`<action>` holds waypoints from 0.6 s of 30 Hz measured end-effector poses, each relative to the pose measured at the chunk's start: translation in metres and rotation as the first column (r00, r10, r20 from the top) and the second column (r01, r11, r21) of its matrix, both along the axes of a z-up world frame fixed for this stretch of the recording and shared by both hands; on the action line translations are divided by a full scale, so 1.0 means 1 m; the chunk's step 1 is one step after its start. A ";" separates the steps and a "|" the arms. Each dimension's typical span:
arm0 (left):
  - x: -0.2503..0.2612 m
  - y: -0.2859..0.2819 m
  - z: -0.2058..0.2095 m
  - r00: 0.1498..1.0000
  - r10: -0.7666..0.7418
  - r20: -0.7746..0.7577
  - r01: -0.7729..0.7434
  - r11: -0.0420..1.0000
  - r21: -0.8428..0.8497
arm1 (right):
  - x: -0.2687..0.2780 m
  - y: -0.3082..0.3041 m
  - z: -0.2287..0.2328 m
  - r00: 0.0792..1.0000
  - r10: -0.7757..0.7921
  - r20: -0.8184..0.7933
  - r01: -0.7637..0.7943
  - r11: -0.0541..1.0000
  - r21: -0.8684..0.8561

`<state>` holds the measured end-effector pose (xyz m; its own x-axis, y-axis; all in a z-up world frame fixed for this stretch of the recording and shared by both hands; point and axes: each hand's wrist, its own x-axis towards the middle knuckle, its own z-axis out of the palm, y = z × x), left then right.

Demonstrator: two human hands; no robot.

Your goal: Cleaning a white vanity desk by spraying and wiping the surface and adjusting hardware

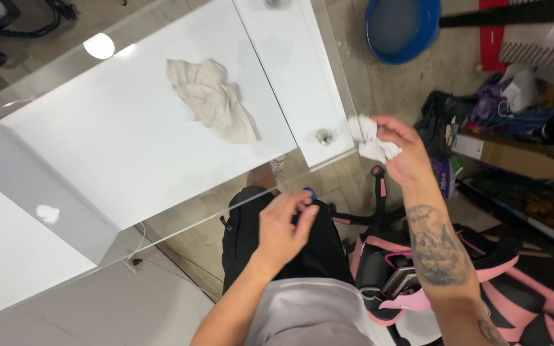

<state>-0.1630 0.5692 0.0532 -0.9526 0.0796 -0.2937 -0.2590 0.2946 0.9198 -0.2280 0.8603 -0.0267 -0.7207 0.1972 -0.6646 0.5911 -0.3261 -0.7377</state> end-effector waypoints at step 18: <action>-0.108 0.070 0.035 0.997 -0.039 -0.065 0.021 0.966 -0.259 | -0.223 -0.030 -0.019 0.761 0.623 0.182 -0.598 0.782 -0.178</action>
<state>-0.2712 0.6392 0.0881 -0.9695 0.0384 -0.2422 -0.1855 0.5312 0.8267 -0.4512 0.8299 -0.0458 -0.4979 -0.3127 -0.8089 0.8313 0.0938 -0.5479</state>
